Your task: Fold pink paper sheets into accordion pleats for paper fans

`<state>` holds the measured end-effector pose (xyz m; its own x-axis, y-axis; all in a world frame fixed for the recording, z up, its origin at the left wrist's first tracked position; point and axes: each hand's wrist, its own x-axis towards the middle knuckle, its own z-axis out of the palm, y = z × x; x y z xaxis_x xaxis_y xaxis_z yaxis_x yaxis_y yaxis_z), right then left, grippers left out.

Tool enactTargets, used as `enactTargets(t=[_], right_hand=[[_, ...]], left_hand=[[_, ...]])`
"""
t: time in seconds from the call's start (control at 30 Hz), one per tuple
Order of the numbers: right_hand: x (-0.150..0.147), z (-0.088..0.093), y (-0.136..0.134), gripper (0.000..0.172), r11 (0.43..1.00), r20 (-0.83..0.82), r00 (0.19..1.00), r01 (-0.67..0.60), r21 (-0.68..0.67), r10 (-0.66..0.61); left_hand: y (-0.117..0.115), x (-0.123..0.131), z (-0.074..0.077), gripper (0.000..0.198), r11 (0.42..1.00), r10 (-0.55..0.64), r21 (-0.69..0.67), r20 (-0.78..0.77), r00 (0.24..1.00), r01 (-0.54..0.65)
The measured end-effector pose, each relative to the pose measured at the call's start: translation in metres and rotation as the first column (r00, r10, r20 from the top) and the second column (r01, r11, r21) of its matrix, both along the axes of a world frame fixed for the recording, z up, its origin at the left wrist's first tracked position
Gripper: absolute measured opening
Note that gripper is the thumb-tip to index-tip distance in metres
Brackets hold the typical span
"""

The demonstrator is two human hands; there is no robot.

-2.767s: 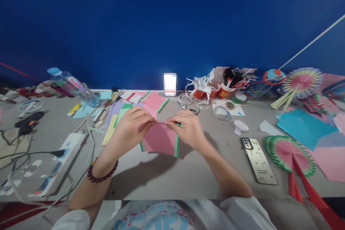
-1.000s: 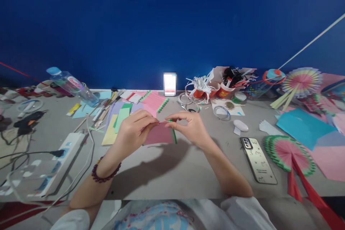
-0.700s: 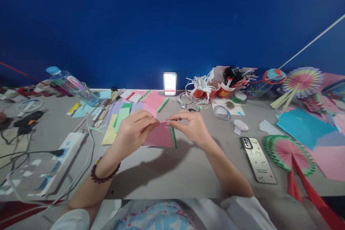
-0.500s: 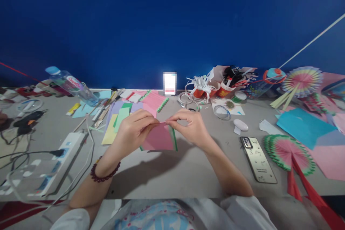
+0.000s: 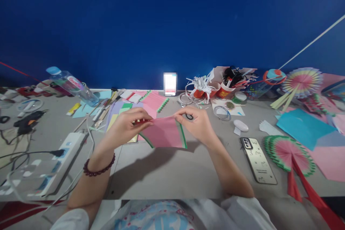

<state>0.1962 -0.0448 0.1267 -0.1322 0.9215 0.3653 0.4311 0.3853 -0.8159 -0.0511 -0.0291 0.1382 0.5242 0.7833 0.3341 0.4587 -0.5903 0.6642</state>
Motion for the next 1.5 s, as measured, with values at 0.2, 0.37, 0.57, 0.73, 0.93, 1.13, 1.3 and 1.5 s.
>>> enactTargets(t=[0.2,0.37,0.57,0.73,0.93,1.13,1.3,1.5], right_hand=[[0.008,-0.003,0.007,0.014,0.995,-0.093,0.993,0.067,-0.076,-0.074],[0.013,-0.007,0.013,0.017,0.992,-0.151,0.985,0.07,-0.106,-0.086],[0.014,-0.008,0.019,0.022,0.982,-0.217,0.972,0.049,-0.18,-0.088],[0.012,-0.013,0.023,0.025,0.975,-0.236,0.968,0.037,-0.217,-0.089],[0.013,-0.018,0.027,0.028,0.965,-0.235,0.969,0.01,-0.261,-0.073],[0.018,-0.024,0.034,0.028,0.948,-0.249,0.967,-0.022,-0.319,-0.061],[0.022,-0.027,0.037,0.029,0.944,-0.203,0.978,-0.029,-0.329,-0.041],[0.021,-0.024,0.035,0.026,0.974,-0.153,0.987,0.02,-0.226,-0.056]], left_hand=[[0.014,-0.011,0.002,0.021,0.99,-0.018,-0.134,0.096,0.995,0.031],[0.021,-0.014,-0.003,0.02,0.966,0.049,-0.259,0.21,0.976,0.007],[0.025,-0.012,-0.009,0.02,0.91,0.185,-0.414,0.362,0.914,-0.021],[0.03,-0.012,-0.013,0.015,0.932,0.114,-0.362,0.285,0.952,-0.003],[0.033,-0.016,-0.017,0.016,0.941,0.078,-0.339,0.231,0.97,0.005],[0.036,-0.017,-0.02,0.017,0.927,0.061,-0.375,0.222,0.973,0.028],[0.037,-0.016,-0.023,0.017,0.929,0.045,-0.369,0.224,0.974,0.042],[0.039,-0.014,-0.027,0.024,0.97,0.167,-0.203,0.16,0.973,-0.134]])
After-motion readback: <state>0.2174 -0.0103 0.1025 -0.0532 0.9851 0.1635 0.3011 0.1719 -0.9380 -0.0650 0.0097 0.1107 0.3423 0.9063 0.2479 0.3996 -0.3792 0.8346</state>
